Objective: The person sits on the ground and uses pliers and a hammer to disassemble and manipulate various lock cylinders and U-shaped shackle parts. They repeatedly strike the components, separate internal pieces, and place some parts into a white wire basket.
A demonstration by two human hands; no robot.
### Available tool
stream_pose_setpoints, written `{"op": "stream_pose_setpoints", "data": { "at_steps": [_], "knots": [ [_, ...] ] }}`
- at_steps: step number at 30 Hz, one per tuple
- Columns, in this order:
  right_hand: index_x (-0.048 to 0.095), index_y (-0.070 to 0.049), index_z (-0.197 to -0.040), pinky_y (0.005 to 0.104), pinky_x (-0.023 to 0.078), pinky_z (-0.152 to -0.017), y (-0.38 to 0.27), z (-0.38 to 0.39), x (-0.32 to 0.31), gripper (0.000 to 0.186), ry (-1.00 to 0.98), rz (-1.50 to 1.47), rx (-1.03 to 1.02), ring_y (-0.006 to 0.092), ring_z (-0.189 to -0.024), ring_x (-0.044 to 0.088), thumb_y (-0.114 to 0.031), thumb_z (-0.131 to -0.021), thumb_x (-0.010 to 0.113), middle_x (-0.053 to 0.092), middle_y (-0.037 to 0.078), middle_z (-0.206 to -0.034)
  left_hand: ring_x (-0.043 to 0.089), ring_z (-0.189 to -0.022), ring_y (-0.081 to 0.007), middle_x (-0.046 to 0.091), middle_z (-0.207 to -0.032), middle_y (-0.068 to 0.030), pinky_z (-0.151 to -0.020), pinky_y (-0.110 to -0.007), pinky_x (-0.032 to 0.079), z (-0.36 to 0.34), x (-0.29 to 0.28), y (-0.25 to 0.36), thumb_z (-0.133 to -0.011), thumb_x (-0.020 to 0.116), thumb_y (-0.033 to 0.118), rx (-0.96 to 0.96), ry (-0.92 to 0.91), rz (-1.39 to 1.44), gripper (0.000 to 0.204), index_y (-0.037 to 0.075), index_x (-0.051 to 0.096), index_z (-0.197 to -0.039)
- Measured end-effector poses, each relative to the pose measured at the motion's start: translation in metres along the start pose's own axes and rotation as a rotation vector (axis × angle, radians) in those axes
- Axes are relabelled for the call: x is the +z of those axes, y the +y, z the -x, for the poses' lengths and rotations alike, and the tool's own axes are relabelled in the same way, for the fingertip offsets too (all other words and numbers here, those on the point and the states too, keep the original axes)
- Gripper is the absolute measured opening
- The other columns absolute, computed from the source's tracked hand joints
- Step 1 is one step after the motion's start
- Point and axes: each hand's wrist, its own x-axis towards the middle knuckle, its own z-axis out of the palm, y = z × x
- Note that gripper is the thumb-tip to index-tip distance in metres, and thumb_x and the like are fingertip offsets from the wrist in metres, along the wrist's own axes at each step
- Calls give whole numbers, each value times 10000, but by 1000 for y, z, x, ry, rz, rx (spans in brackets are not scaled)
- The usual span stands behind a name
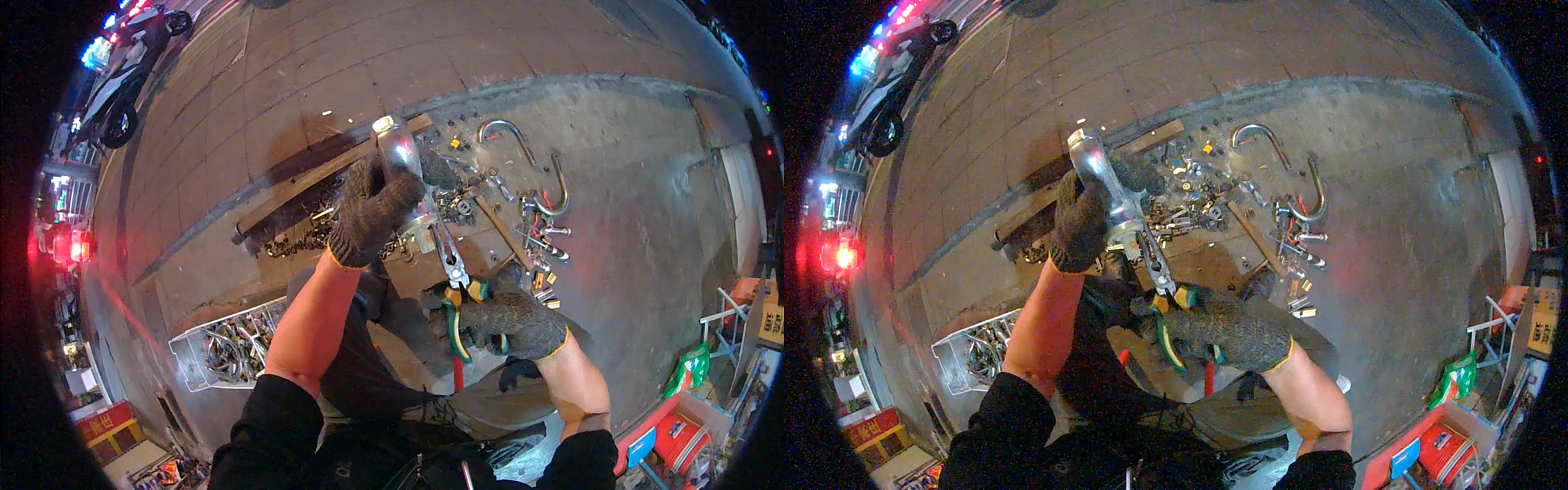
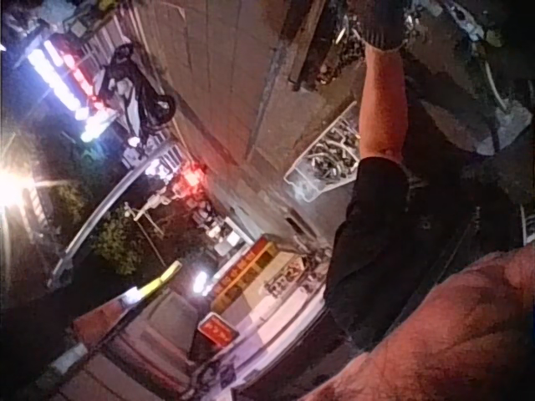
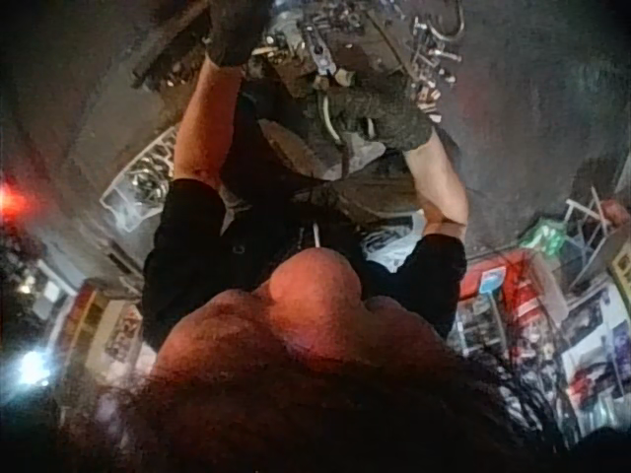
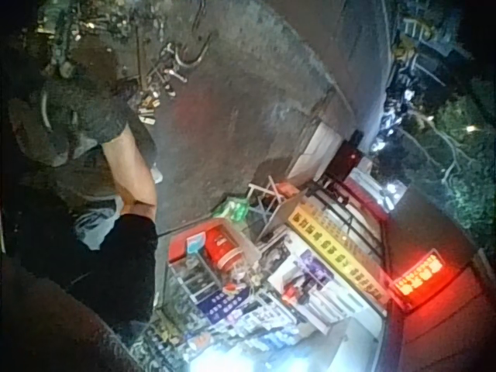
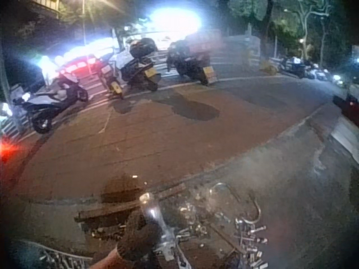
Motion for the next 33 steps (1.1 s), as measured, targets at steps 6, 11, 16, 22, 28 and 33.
{"op": "stream_pose_setpoints", "data": {
  "at_steps": [6,11,16,22,28,33],
  "knots": [
    [571,-27,-1377,228,533,-694,11,-8,12,490,-144,-383,19,92,-844,655,-139,-925,727,693,31,-1110,675,-867,-179,712,-969,-66,-788,-348,556,2,-7,13,-859,731,310,-1,-91,-202,399,10,674,-1115],
    [583,-40,-1285,268,434,-616,17,-8,20,391,-40,-161,8,107,-730,547,-117,-926,719,607,22,-916,668,-877,-155,721,-977,-48,-813,-337,546,6,7,3,-821,781,223,120,5,134,383,6,690,-1123],
    [607,-51,-1237,263,418,-625,21,-10,25,349,40,23,-72,92,-746,527,-125,-920,730,603,5,-897,678,-878,-161,728,-1004,-61,-815,-333,556,8,0,0,-844,773,147,133,-6,27,361,0,679,-1159],
    [666,-62,-1165,254,495,-789,24,-11,23,270,95,185,-123,80,-926,575,-154,-920,733,659,-14,-1039,688,-921,-155,733,-1023,-73,-838,-325,562,7,-2,-1,-849,768,113,138,-68,109,336,0,685,-1154],
    [626,-47,-1207,284,488,-745,28,-16,27,307,107,301,-226,106,-859,573,-146,-931,716,640,9,-987,668,-977,-267,682,-1044,-128,-891,-453,552,9,-5,5,-821,752,197,25,-100,-6,364,11,625,-1108],
    [598,-52,-1275,256,465,-668,27,-16,28,359,174,427,-178,79,-777,554,-145,-947,712,632,8,-958,688,-919,-197,726,-1004,-102,-835,-363,560,9,-3,6,-842,757,181,51,-67,73,314,4,679,-1089]
  ]
}}
